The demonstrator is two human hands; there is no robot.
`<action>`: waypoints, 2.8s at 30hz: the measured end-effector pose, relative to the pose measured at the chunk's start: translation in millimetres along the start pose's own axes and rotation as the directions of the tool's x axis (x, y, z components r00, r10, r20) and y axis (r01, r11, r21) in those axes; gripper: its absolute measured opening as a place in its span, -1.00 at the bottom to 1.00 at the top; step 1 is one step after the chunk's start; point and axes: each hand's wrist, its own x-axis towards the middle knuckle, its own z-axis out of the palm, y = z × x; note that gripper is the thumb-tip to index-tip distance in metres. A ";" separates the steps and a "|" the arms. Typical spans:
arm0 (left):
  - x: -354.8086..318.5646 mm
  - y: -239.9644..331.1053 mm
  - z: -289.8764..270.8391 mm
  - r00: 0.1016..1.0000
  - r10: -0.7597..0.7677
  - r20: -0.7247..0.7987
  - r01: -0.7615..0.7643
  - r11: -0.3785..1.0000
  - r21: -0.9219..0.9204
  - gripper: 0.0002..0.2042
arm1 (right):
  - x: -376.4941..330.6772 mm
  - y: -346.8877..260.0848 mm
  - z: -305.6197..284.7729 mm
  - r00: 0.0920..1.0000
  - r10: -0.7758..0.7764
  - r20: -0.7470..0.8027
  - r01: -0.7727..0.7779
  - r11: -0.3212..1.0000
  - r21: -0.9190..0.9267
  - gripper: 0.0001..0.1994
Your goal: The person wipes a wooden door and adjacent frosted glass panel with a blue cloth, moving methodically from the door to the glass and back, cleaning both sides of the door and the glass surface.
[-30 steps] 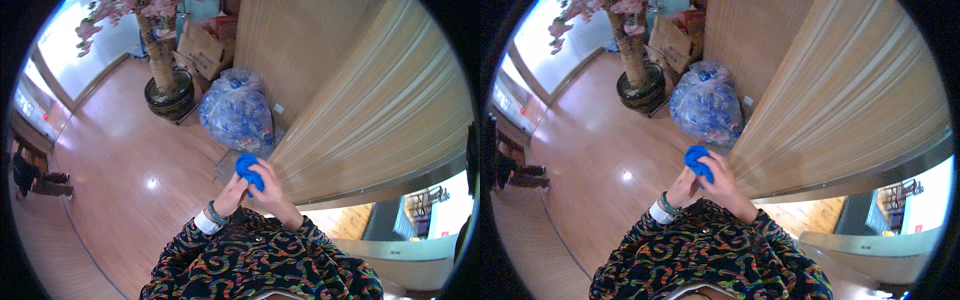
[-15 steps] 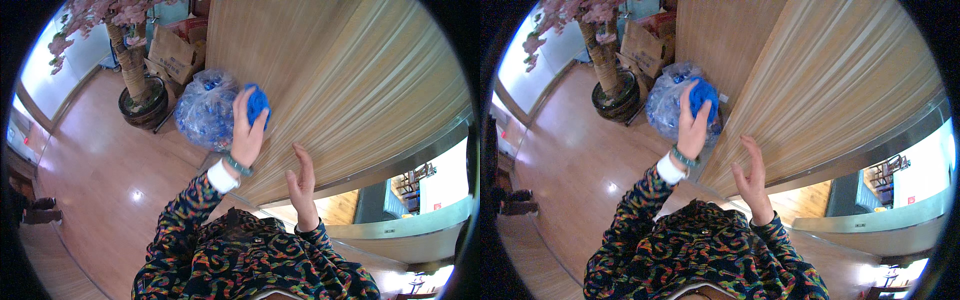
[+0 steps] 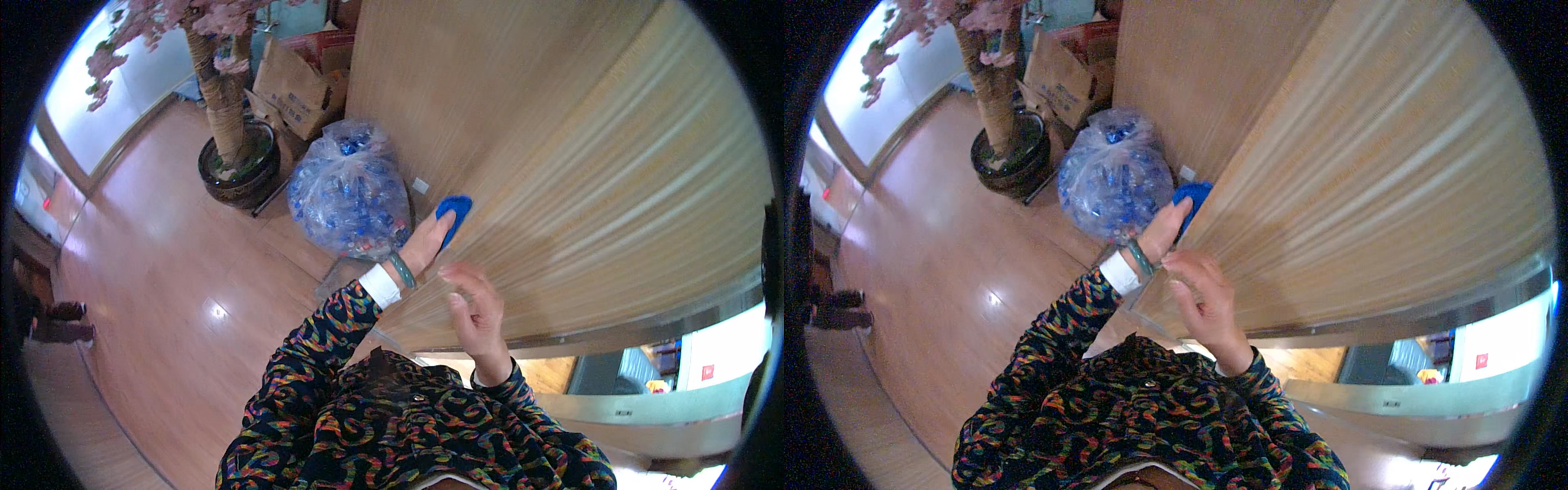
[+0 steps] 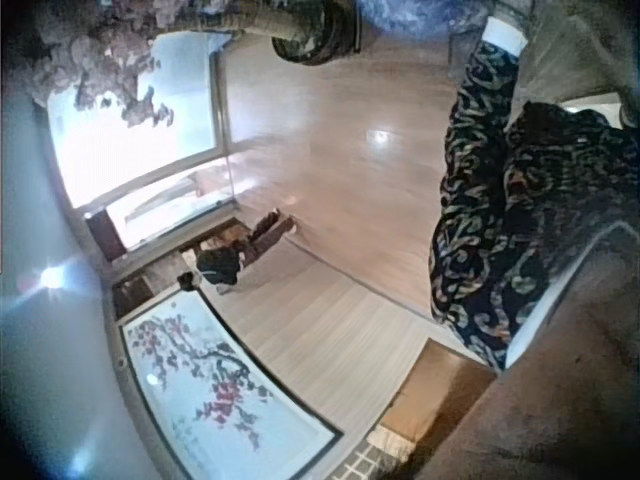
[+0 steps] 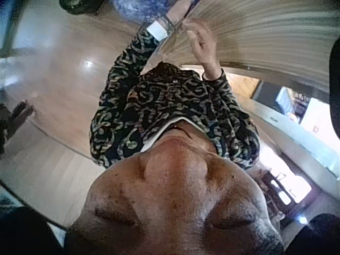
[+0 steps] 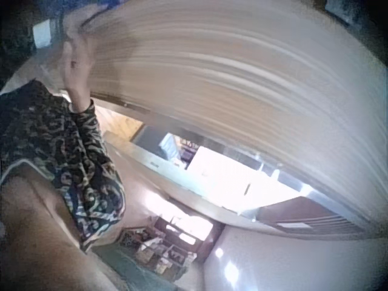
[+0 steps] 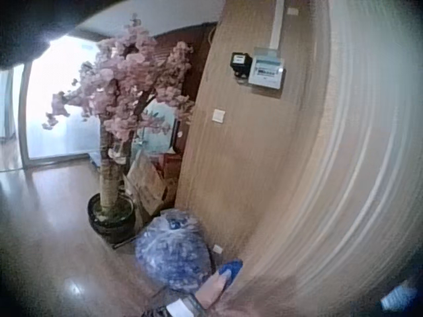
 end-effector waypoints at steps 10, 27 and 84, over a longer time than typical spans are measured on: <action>-18.8 27.6 -8.0 0.974 0.203 0.101 -0.174 0.954 -0.243 -0.46 | 25.8 -15.0 16.9 0.988 -0.150 0.037 0.145 0.982 0.118 -0.75; -34.1 -2.0 14.9 0.918 0.335 0.212 -0.378 0.901 0.213 -0.58 | 33.7 -63.1 -6.0 0.992 -0.111 -0.063 0.110 0.994 -0.027 -0.81; -38.7 -8.8 51.3 0.962 0.222 0.160 -0.242 0.963 0.122 -0.53 | 45.2 -83.0 -39.0 0.988 -0.114 -0.103 0.122 0.990 0.070 -0.85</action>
